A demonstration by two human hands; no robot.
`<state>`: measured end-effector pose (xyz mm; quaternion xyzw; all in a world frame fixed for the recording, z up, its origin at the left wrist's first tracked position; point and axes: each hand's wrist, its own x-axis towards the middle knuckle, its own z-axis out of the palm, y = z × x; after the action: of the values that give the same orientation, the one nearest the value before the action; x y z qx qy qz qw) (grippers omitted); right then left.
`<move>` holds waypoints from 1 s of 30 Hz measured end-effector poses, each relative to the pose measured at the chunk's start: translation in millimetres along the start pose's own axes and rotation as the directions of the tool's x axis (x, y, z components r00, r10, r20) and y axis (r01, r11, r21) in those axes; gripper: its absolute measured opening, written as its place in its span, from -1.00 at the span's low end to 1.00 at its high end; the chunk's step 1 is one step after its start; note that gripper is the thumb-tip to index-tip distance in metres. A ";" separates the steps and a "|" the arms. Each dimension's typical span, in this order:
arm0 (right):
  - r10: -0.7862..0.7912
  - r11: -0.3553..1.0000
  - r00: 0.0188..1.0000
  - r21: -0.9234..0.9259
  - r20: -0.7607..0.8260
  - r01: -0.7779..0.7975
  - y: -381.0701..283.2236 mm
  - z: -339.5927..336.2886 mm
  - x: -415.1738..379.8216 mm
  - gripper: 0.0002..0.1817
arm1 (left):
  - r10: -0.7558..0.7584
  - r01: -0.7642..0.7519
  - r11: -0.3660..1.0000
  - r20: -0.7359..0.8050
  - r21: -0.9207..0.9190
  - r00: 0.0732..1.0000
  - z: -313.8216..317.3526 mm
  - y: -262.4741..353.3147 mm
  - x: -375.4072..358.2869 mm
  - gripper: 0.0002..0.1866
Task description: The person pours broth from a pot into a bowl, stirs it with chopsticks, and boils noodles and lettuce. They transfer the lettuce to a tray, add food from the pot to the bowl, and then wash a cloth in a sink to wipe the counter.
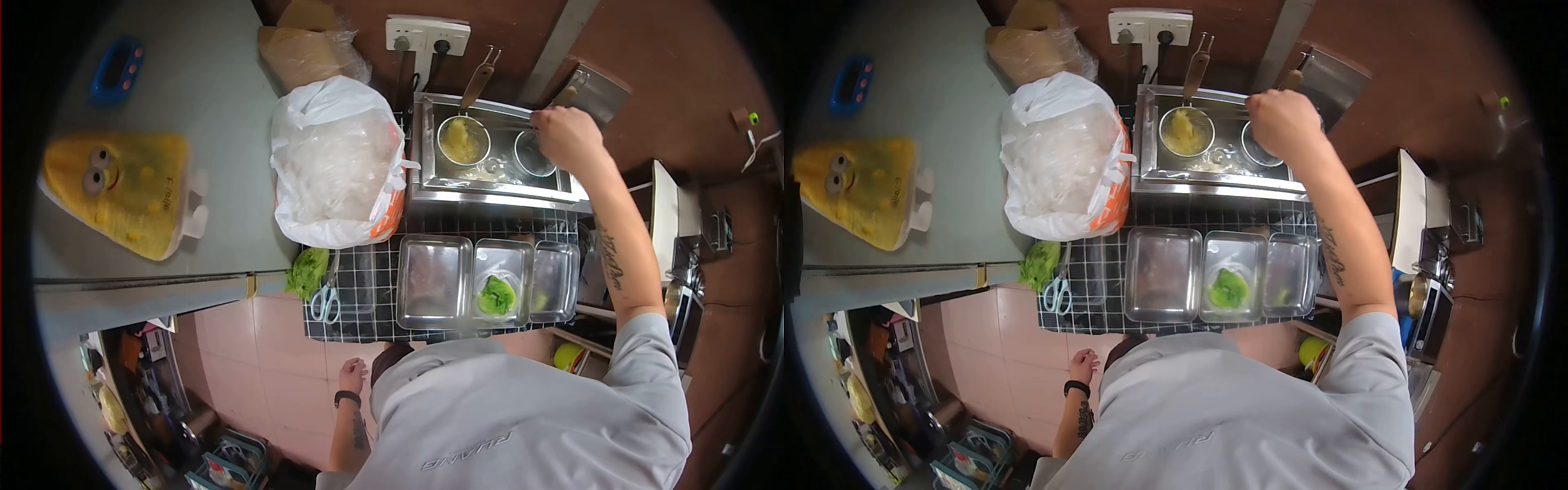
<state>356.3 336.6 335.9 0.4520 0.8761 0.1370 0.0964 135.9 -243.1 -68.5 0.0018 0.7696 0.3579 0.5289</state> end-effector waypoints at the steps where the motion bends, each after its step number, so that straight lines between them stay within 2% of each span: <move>1: -0.024 0.999 0.999 -0.031 0.031 0.025 -7.9 5.8 3.7 -0.81 | 0.008 -0.008 1.000 -0.005 -0.018 1.000 0.4 -0.5 -2.8 -0.69; 3: -0.060 0.996 0.996 -0.059 0.066 0.064 -27.4 15.4 12.1 -0.82 | 0.006 -0.007 0.999 -0.020 -0.034 1.000 0.7 -3.6 -11.4 -0.70; 5: -0.047 0.996 0.965 -0.056 0.258 0.063 -49.1 22.7 22.7 -0.82 | 0.014 -0.015 0.999 -0.026 -0.038 1.000 -0.8 -8.1 -17.1 -0.70; 8: -0.197 0.967 0.937 -0.100 0.288 0.234 -70.9 75.3 46.1 -0.79 | -0.107 0.107 0.994 -0.043 -0.008 0.993 -1.4 -27.8 -21.8 -0.70; 11: -0.246 0.959 0.938 -0.076 0.242 0.272 -66.2 94.3 60.2 -0.79 | -0.139 0.139 0.990 -0.035 0.015 0.990 -4.5 -44.2 -22.9 -0.69; 14: -0.189 0.969 0.957 -0.113 0.219 0.217 -45.3 34.9 41.8 -0.83 | -0.139 0.141 0.989 -0.028 0.045 0.990 -7.7 -44.9 -23.6 -0.68; 15: -0.221 0.955 0.961 -0.163 0.169 0.248 -33.0 15.2 31.0 -0.84 | -0.141 0.142 0.989 -0.025 0.040 0.990 -7.5 -44.5 -21.8 -0.68; 17: -0.185 0.965 0.982 -0.184 0.027 0.187 -9.5 -24.6 2.7 -0.84 | -0.143 0.144 0.990 -0.041 0.007 0.989 -9.4 -41.7 -16.8 -0.67; 18: -0.157 0.980 0.983 -0.135 -0.094 0.144 0.9 -42.6 -13.4 -0.85 | -0.133 0.134 0.991 -0.038 0.011 0.990 -9.9 -37.6 -15.0 -0.67; 20: -0.043 0.995 0.992 -0.090 -0.119 0.033 13.7 -78.1 -38.3 -0.79 | -0.117 0.118 0.993 -0.038 0.025 0.992 -8.0 -29.0 -7.5 -0.67; 21: -0.045 0.995 0.981 -0.096 -0.187 0.027 29.2 -78.2 -45.3 -0.78 | -0.098 0.100 0.994 -0.041 0.044 0.994 -8.0 -25.8 -3.7 -0.68; 23: 0.009 1.000 0.962 0.007 -0.274 -0.007 26.6 -93.5 -56.7 -0.79 | -0.077 0.078 0.997 -0.018 0.011 0.997 -7.5 -19.8 4.7 -0.69; 26: 0.066 0.998 0.977 -0.011 -0.203 -0.070 30.4 -57.4 -41.8 -0.77 | -0.001 0.002 0.998 -0.015 0.057 1.000 -2.4 -1.9 12.0 -0.68; 27: -0.004 1.000 0.968 0.004 -0.249 0.006 26.2 -41.6 -36.4 -0.74 | -0.002 0.003 0.998 -0.015 0.055 1.000 -1.0 3.4 12.3 -0.68; 29: -0.002 1.000 1.000 -0.024 -0.028 0.002 8.9 -19.4 -18.4 -0.77 | 0.029 -0.029 1.000 -0.012 0.001 0.999 1.5 10.8 10.1 -0.67; 30: -0.022 0.999 1.000 -0.026 0.004 0.022 6.1 0.2 -11.7 -0.80 | 0.026 -0.026 1.000 -0.019 -0.003 1.000 1.8 14.2 5.8 -0.67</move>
<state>367.7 330.5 338.2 0.4412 0.8791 0.1463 0.1054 129.6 -229.4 -65.7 0.0075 0.7738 0.3658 0.5171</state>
